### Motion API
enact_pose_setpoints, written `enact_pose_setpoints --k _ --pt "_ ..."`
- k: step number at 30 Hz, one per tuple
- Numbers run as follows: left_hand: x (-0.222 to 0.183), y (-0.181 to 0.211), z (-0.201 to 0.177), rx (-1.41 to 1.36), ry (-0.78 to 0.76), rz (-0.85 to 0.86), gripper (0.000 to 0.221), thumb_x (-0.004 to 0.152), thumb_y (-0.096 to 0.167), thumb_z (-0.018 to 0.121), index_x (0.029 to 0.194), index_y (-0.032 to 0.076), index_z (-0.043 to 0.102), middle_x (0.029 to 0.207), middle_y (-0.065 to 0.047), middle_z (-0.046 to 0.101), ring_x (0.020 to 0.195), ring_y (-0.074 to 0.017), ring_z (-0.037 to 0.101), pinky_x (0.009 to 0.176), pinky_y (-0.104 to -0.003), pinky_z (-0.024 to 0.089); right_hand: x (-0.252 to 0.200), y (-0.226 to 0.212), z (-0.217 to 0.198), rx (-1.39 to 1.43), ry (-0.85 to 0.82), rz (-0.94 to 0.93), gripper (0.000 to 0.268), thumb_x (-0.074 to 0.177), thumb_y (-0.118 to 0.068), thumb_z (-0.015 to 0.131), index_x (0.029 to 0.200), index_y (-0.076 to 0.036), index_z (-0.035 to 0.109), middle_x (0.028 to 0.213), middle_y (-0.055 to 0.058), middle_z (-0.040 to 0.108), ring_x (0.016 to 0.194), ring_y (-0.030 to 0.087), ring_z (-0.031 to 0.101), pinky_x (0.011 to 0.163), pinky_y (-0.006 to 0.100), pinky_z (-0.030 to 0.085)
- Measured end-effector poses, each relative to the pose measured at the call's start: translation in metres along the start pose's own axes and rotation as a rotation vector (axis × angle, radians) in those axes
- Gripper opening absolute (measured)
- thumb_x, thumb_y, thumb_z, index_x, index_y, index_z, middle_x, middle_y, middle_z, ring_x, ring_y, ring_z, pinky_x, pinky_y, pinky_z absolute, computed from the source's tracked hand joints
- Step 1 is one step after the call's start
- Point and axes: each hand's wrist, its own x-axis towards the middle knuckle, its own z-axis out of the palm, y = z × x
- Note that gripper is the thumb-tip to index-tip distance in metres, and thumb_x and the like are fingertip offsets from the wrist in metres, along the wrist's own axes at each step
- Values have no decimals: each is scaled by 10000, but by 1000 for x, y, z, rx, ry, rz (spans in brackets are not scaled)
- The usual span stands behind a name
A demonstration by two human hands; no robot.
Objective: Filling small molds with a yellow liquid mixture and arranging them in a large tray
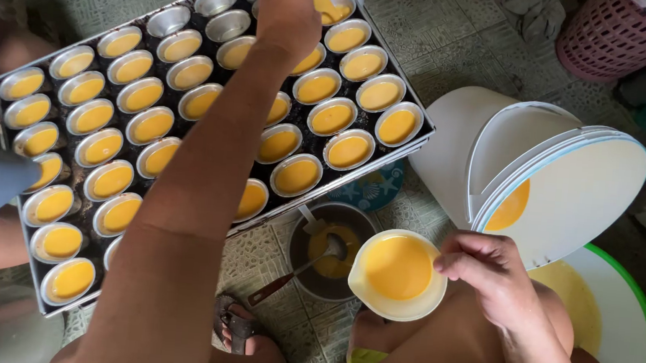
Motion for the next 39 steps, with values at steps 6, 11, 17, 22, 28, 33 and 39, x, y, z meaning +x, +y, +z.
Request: enact_pose_setpoints --k 6,11,17,22,28,33,39 --pt "3 5 -16 605 -93 664 656 898 70 738 1517 102 525 1409 -57 615 1227 -246 591 863 -391 505 0 -2 2 -16 1 13 129 747 -32 713 632 23 729 589 65 600 603 153 496 558 295 368" --pt "2 17 -23 831 -110 793 788 828 106 790 1559 137 498 1480 -51 551 1346 -222 493 1072 -367 413 0 -4 6 -11 -3 17 151 750 -37 722 612 19 701 580 58 566 595 148 470 548 295 340" --pt "5 15 -14 374 -120 455 495 733 -133 632 1166 103 587 1072 -88 642 992 -321 587 917 -453 443 -2 -2 7 -27 5 26 138 743 -52 687 650 38 736 597 83 626 599 158 512 561 301 381" --pt "-5 41 -42 -246 -49 -349 140 899 138 773 947 119 642 814 -37 648 789 -224 697 695 -397 592 -3 2 13 -5 53 40 123 729 -55 672 660 36 719 627 89 645 614 160 526 583 293 386" --pt "-66 98 -119 -533 -13 -362 228 845 271 782 957 109 667 802 -85 643 765 -216 676 677 -349 566 -7 1 31 67 208 124 195 643 -166 689 556 -83 536 595 16 334 623 127 320 574 293 230" --pt "-149 159 -207 -861 60 -357 397 780 429 800 970 95 697 787 -142 635 735 -206 651 655 -292 537 5 4 45 -86 240 299 163 647 -190 662 554 -89 575 548 67 375 562 163 331 563 310 217" --pt "-282 186 -182 -940 -235 -637 675 759 422 844 1343 149 644 1228 -162 696 1110 -376 706 861 -407 646 45 54 53 -178 340 529 227 746 -321 713 664 -114 670 691 81 667 570 198 499 565 311 343"
